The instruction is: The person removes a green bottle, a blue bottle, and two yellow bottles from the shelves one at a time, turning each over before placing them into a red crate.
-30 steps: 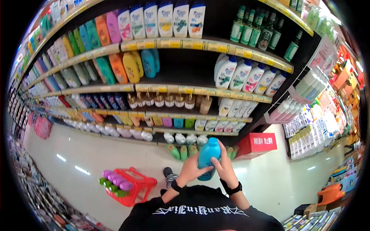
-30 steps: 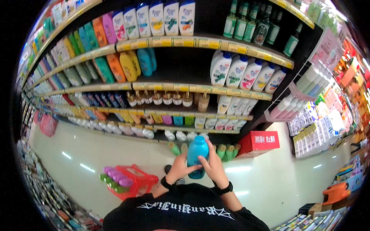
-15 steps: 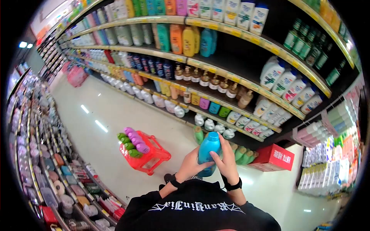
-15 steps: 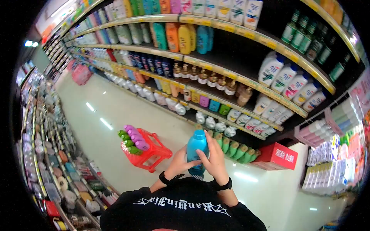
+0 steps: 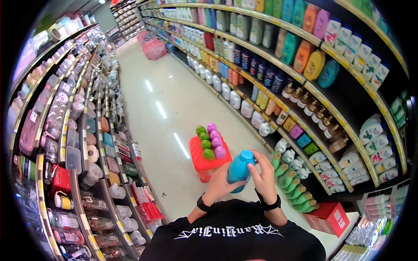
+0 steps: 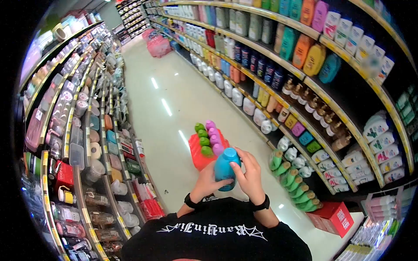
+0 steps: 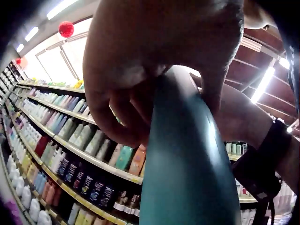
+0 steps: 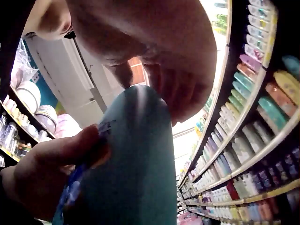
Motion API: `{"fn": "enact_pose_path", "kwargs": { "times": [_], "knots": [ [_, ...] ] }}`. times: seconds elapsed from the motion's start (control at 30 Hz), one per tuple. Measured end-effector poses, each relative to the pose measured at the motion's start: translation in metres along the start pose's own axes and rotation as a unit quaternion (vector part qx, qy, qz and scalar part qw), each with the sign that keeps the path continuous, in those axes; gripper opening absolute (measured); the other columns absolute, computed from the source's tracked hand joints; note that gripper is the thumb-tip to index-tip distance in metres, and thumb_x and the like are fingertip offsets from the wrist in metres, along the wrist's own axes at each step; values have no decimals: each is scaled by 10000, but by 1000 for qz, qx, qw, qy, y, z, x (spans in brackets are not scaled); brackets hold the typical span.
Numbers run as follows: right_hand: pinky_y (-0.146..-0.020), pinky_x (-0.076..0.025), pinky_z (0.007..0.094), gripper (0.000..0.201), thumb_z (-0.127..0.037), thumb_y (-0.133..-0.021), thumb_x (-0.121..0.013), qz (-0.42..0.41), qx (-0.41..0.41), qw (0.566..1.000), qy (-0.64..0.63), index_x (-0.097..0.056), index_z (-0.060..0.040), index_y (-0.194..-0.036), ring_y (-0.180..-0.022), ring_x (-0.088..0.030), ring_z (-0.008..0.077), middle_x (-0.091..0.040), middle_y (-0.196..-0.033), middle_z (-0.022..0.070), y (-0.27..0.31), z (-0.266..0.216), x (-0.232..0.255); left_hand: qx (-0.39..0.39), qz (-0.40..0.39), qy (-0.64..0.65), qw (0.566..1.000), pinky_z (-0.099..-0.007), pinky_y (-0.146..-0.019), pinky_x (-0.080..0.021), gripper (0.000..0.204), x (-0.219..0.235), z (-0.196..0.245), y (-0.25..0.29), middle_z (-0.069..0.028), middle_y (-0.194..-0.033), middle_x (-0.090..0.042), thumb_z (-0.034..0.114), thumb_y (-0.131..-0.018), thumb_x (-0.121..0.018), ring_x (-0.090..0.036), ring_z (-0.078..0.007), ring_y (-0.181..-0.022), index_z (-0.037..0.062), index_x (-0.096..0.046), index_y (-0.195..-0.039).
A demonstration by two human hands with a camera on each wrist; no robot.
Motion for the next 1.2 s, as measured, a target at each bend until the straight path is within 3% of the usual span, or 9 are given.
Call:
{"fn": "enact_pose_path", "kwargs": {
  "times": [0.03,0.13,0.17,0.43,0.53,0.67,0.83,1.07,1.2],
  "knots": [
    [-885,-462,326,408,-111,-907,-591,-17,-19,999,-24,-577,-18,-1304,-1003,-594,245,-638,-1162,150,-3,-4,-15,11,-3,-10,1000,-376,-831,-515,595,17,-1,2,-140,-1051,-667,365,-722,-823,-662,-291,-949,40,-591,-1164],
    [-910,-457,329,398,-110,-919,-567,-15,-27,998,-51,-574,-21,-1307,-1007,-596,249,-636,-1183,158,-9,-25,-63,36,-3,-18,999,-379,-843,-510,583,60,-16,12,-138,-1061,-661,350,-716,-827,-655,-294,-964,47,-599,-1158],
    [-844,-485,348,394,-128,-920,-593,1,-7,999,-40,-583,-66,-1309,-941,-619,292,-655,-1081,163,-11,-30,-79,37,2,-11,999,-381,-846,-509,578,72,-26,17,-137,-1059,-660,345,-714,-828,-653,-295,-967,49,-602,-1156],
    [-813,-480,387,410,-174,-915,-628,-170,60,984,-4,-556,-63,-1303,-885,-635,321,-675,-1062,137,-35,-57,-178,58,93,-72,991,-409,-851,-506,570,168,-69,57,-129,-1091,-638,292,-726,-823,-635,-336,-958,65,-587,-1193],
    [-861,-491,370,406,-144,-892,-644,-267,36,961,69,-566,-53,-1280,-1002,-639,308,-669,-1102,156,-39,-73,-200,97,100,-86,987,-407,-839,-511,568,196,-71,69,-132,-1091,-637,256,-722,-829,-636,-339,-968,68,-587,-1201],
    [-813,-474,413,353,-220,-884,-673,-265,161,950,46,-586,-55,-1184,-932,-616,336,-654,-1052,145,-43,-79,-234,126,150,-59,979,-399,-843,-518,584,211,-92,87,-134,-1115,-649,227,-713,-837,-642,-338,-1004,79,-584,-1219],
    [-828,-473,402,349,-192,-817,-715,-292,201,934,42,-604,-36,-1109,-957,-598,332,-620,-1054,121,-53,-76,-268,144,164,-82,972,-403,-844,-524,570,232,-108,98,-151,-1094,-674,220,-703,-838,-651,-352,-990,78,-604,-1202],
    [-792,-458,413,355,-158,-778,-734,-343,176,918,93,-606,-50,-1090,-940,-565,319,-575,-1022,117,-77,-56,-297,153,157,-102,970,-410,-818,-525,507,245,-142,73,-156,-1062,-679,202,-726,-817,-646,-366,-970,82,-622,-1178],
    [-685,-466,417,353,-168,-811,-720,-396,108,906,104,-570,-73,-1116,-808,-610,322,-615,-868,124,-93,-5,-313,173,99,-115,973,-410,-808,-529,483,245,-183,36,-157,-1049,-683,209,-732,-809,-650,-365,-961,93,-632,-1166]
  ]
}}
Point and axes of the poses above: each hand's wrist, its own y-axis away from the middle knuckle, its own x-axis out of the back of the hand, z = x × y, the point moved 2 cm from there along -y, towards the middle knuckle
